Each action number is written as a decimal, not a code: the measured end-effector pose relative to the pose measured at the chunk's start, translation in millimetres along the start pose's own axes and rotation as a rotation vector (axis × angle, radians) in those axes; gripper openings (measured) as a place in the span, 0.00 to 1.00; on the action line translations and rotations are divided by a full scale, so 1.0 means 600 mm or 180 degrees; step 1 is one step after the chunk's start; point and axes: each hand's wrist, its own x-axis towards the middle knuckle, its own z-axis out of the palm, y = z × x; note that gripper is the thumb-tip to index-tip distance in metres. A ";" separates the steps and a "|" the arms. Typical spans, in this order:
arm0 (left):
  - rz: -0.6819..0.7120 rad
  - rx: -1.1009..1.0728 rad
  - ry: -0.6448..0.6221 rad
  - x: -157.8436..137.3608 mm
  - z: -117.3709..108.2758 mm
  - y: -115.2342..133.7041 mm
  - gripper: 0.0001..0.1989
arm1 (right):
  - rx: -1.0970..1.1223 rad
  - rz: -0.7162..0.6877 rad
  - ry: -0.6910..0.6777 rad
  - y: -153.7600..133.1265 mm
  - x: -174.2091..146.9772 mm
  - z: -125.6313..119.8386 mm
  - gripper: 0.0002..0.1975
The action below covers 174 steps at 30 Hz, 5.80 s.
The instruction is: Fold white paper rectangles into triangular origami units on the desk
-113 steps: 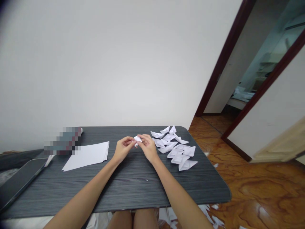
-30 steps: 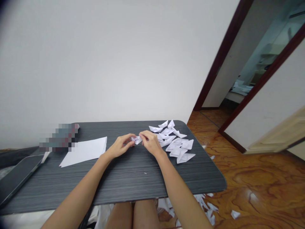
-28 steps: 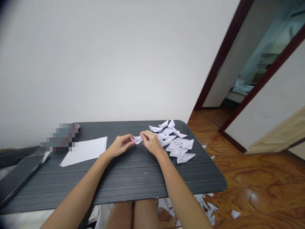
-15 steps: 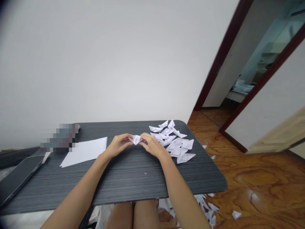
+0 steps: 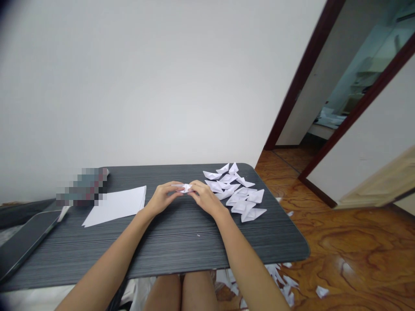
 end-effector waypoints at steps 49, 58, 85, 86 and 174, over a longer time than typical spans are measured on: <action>-0.1619 -0.1465 -0.0220 -0.009 -0.016 0.002 0.16 | 0.1162 0.1506 -0.0237 0.008 -0.009 0.005 0.16; -0.1449 -0.1433 -0.0108 -0.011 0.004 0.026 0.14 | 0.0678 0.1159 -0.0109 -0.004 -0.017 0.002 0.17; -0.1596 0.1301 -0.1040 -0.154 -0.214 -0.021 0.16 | -0.2092 0.0898 -0.0159 -0.018 -0.037 -0.057 0.20; -0.1560 0.1232 -0.0947 -0.153 -0.215 -0.021 0.14 | -0.2066 0.0881 -0.0182 -0.019 -0.036 -0.054 0.20; -0.1233 -0.0702 0.1208 -0.008 0.018 0.049 0.11 | 0.0791 0.0611 0.0572 -0.032 0.041 -0.010 0.03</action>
